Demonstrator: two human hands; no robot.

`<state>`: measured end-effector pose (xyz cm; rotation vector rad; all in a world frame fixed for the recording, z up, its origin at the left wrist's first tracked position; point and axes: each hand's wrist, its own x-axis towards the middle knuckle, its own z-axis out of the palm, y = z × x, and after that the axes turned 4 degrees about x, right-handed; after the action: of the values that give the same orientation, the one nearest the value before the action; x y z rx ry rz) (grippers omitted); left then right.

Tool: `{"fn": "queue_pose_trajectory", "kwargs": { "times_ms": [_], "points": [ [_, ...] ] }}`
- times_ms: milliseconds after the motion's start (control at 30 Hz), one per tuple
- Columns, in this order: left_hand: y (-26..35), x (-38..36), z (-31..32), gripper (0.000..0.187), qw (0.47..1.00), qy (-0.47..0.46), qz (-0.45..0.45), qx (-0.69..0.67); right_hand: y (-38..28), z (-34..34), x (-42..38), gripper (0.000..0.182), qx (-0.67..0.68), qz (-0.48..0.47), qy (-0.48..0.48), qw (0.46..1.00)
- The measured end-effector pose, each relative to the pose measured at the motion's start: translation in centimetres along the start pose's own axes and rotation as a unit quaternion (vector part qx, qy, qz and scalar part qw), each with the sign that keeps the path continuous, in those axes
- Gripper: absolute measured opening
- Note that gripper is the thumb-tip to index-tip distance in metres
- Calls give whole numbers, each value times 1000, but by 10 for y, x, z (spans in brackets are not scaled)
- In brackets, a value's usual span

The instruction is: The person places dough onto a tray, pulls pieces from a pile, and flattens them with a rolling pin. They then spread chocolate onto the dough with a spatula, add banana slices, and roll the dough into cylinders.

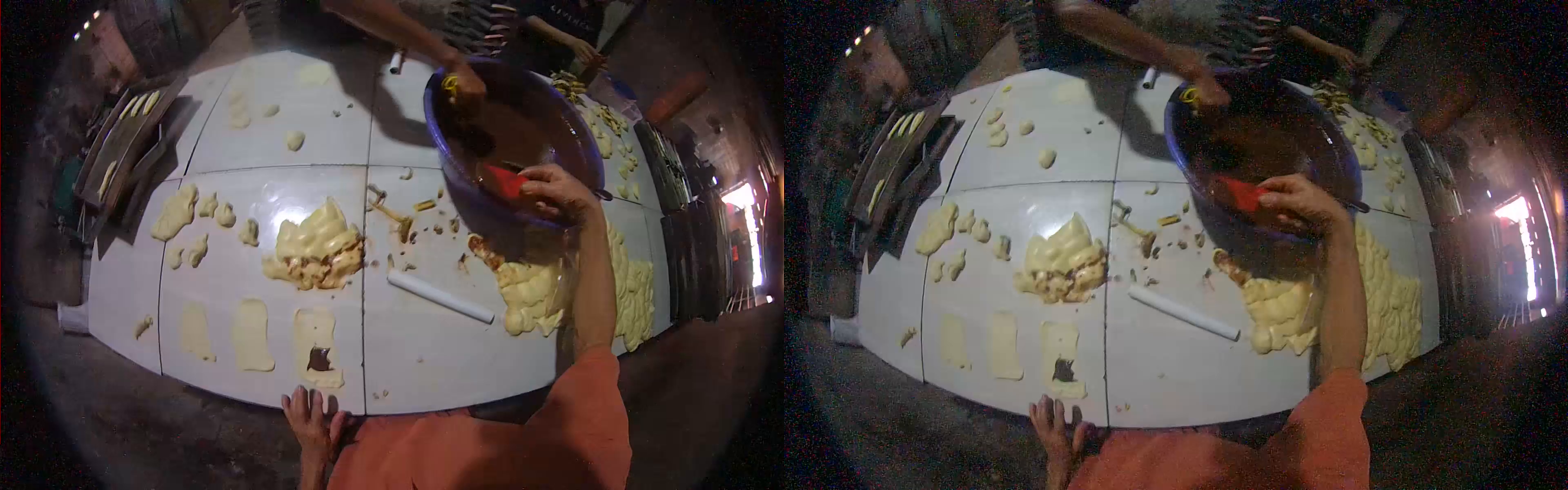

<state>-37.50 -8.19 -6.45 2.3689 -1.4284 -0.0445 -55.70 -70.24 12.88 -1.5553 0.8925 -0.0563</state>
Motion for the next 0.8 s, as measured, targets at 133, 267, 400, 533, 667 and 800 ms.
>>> {"fn": "queue_pose_trajectory", "kwargs": {
  "times_ms": [133,267,400,533,667,800],
  "points": [
    [-41,17,-21,65,998,33,-30,37,-30,61,-14,46,-41,-35,-9,999],
    [-94,38,-43,69,995,-12,-42,86,-45,167,-13,44,-19,-46,-53,997],
    [-127,45,-53,76,995,-44,-6,94,-48,274,8,39,-93,-13,-180,979],
    [-138,50,-63,74,993,-90,18,75,-43,400,15,34,-222,-143,-194,945],
    [-154,47,-63,76,993,-90,51,57,-40,466,-1,26,-313,-232,-152,908],
    [-159,42,-58,72,993,-73,75,57,-41,476,-14,26,-396,-253,-82,879]
  ]
}}
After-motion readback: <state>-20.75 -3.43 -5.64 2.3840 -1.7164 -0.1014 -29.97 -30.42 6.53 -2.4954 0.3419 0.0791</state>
